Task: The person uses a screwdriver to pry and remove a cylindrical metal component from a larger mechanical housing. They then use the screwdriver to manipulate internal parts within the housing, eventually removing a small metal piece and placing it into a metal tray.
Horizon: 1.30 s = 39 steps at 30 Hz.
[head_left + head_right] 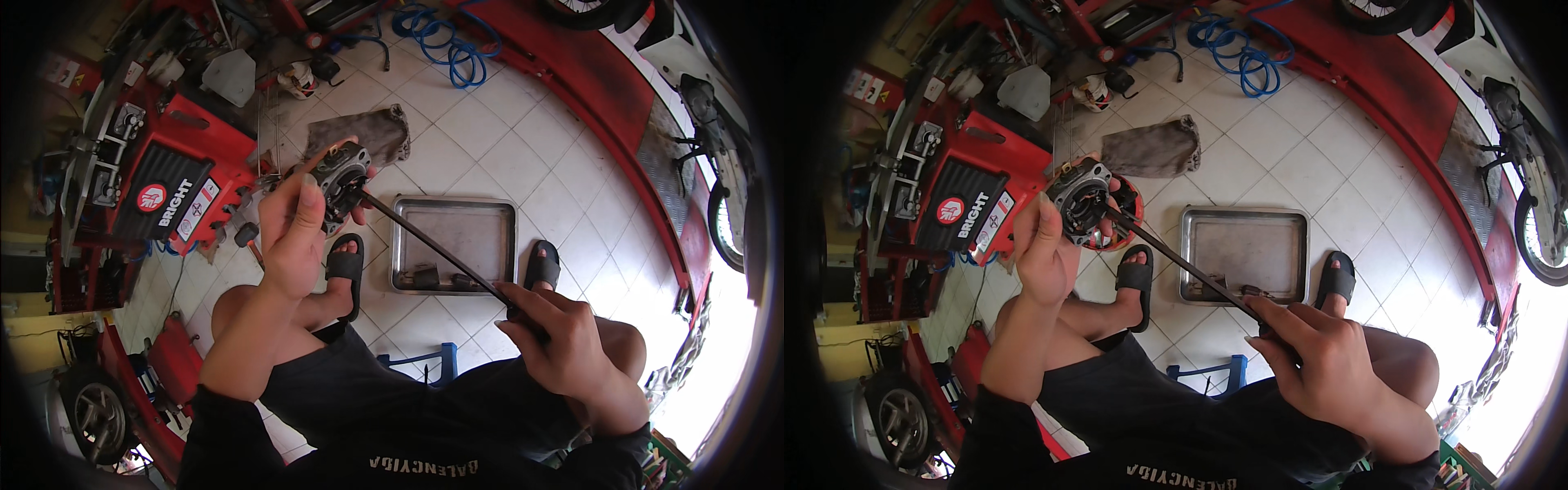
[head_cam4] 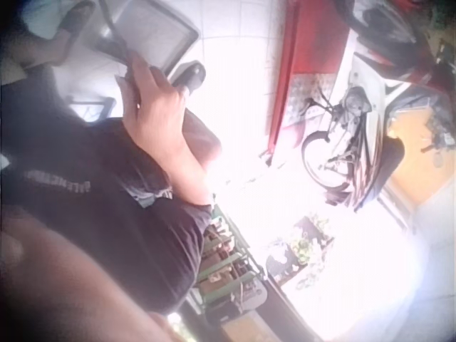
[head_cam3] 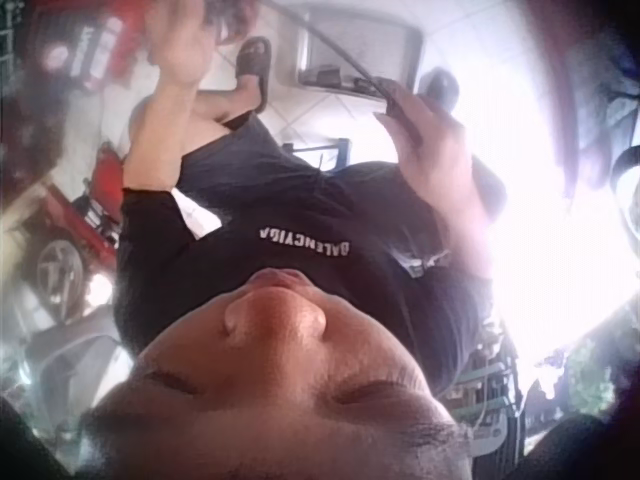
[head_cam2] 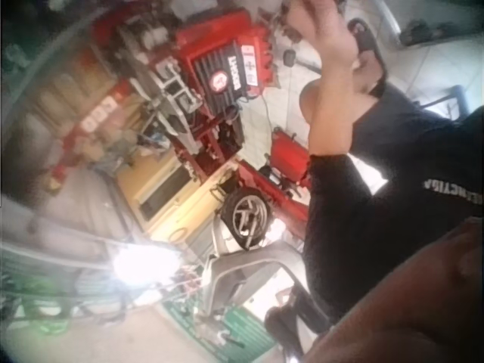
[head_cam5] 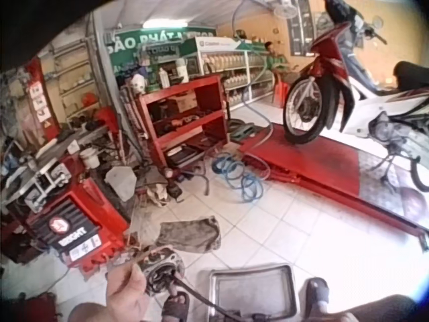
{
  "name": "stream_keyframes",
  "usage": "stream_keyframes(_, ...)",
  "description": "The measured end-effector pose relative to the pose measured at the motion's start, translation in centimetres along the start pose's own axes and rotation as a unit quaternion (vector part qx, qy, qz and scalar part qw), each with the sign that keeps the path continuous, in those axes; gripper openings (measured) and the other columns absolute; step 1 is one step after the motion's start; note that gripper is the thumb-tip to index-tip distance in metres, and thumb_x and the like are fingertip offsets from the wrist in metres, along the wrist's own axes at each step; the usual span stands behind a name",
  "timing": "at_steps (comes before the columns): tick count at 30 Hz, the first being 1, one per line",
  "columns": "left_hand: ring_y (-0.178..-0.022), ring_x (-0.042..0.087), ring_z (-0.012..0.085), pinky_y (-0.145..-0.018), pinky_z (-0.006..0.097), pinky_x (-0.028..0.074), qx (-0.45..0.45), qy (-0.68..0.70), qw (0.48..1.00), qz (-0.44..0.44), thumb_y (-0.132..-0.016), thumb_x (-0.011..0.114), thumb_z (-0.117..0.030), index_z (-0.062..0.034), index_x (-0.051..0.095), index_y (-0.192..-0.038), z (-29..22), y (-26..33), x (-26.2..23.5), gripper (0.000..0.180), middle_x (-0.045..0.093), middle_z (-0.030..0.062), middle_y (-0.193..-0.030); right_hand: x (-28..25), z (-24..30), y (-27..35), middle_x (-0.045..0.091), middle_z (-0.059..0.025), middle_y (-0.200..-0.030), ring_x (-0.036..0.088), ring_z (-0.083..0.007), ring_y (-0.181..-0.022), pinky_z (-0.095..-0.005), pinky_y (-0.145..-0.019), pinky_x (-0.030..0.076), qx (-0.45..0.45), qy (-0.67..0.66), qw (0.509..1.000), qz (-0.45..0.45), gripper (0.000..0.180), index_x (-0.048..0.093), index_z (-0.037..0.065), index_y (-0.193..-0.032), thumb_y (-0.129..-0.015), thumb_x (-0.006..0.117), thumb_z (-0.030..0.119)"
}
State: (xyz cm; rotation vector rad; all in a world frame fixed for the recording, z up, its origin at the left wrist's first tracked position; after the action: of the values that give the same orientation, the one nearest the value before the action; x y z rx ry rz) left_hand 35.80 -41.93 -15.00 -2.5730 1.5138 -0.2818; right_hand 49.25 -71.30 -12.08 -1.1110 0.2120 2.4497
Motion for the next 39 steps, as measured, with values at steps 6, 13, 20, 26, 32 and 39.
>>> stream_keyframes(6, -0.089, 0.066, 0.0172, -0.075, 0.028, 0.053, -0.015, -0.023, 0.999, -0.025, -0.109, 0.051, -0.043, 0.002, 0.052, -0.147, -0.1, 0.0, 0.6, 0.059, 0.069, 0.0142, -0.118, 0.6, 1.4, 0.6, 0.061, -0.0028, -0.081, 0.055, -0.0171, -0.058, -0.0279, -0.048, 0.038, -0.073, 0.285, 0.951, -0.095, 0.051, 0.073, 0.012, -0.128, -0.077, 0.075, 0.005)
stream_keyframes(13, -0.084, 0.067, 0.014, -0.061, 0.023, 0.051, -0.042, -0.057, 0.997, -0.038, -0.109, 0.05, -0.044, -0.0018, 0.053, -0.147, 0.2, 0.4, 1.1, 0.057, 0.071, 0.0101, -0.116, 0.3, 1.7, 1.0, 0.059, -0.002, -0.084, 0.052, -0.0109, -0.061, -0.0239, -0.048, 0.034, -0.13, 0.424, 0.884, -0.149, 0.06, 0.076, 0.014, -0.125, -0.066, 0.071, 0.007)
stream_keyframes(20, -0.084, 0.068, 0.0171, -0.066, 0.027, 0.054, -0.028, -0.04, 0.998, -0.029, -0.11, 0.048, -0.042, 0.0022, 0.053, -0.145, 0.4, 0.5, 0.9, 0.057, 0.071, 0.0156, -0.117, 0.4, 1.7, 1.1, 0.059, -0.0018, -0.082, 0.053, -0.0112, -0.059, -0.025, -0.049, 0.038, -0.105, 0.394, 0.904, -0.128, 0.058, 0.075, 0.013, -0.126, -0.068, 0.073, 0.005)
stream_keyframes(26, -0.087, 0.068, 0.027, -0.07, 0.032, 0.054, -0.086, 0.126, 0.988, -0.006, -0.11, 0.033, -0.05, 0.0109, 0.039, -0.147, -0.5, 0.1, 0.1, 0.072, 0.063, 0.0267, -0.123, -0.7, 1.1, 0.3, 0.064, -0.0058, -0.076, 0.063, -0.0208, -0.056, -0.0346, -0.052, 0.049, -0.004, 0.058, 0.998, -0.002, 0.039, 0.072, 0.005, -0.119, -0.081, 0.078, 0.005)
stream_keyframes(32, -0.085, 0.067, 0.0291, -0.061, 0.029, 0.05, -0.152, 0.293, 0.944, -0.016, -0.109, 0.03, -0.057, 0.0105, 0.028, -0.153, -2.5, 0.7, 1.2, 0.081, 0.06, 0.027, -0.123, -1.7, 0.5, -0.6, 0.065, -0.0112, -0.072, 0.065, -0.024, -0.055, -0.0325, -0.053, 0.05, -0.01, -0.038, 0.999, -0.001, 0.038, 0.071, 0.001, -0.117, -0.079, 0.075, 0.001)
stream_keyframes(39, -0.085, 0.069, 0.0264, -0.058, 0.027, 0.051, -0.115, 0.266, 0.957, -0.024, -0.108, 0.025, -0.06, 0.0096, 0.027, -0.154, -3.2, 0.9, 1.1, 0.084, 0.059, 0.0274, -0.125, -1.3, 0.0, -0.6, 0.064, -0.0152, -0.07, 0.066, -0.0253, -0.055, -0.0314, -0.055, 0.051, -0.01, -0.061, 0.998, -0.003, 0.041, 0.072, -0.001, -0.111, -0.071, 0.077, 0.002)
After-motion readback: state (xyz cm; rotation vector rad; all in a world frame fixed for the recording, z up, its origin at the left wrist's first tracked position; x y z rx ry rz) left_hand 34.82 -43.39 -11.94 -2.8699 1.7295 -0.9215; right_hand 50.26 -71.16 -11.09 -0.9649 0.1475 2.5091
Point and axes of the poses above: each hand's wrist, its own y-axis away from the middle knuckle, its own x-axis out of the palm, z = x × y, the point moved 1 cm from there along -y, towards the middle knuckle
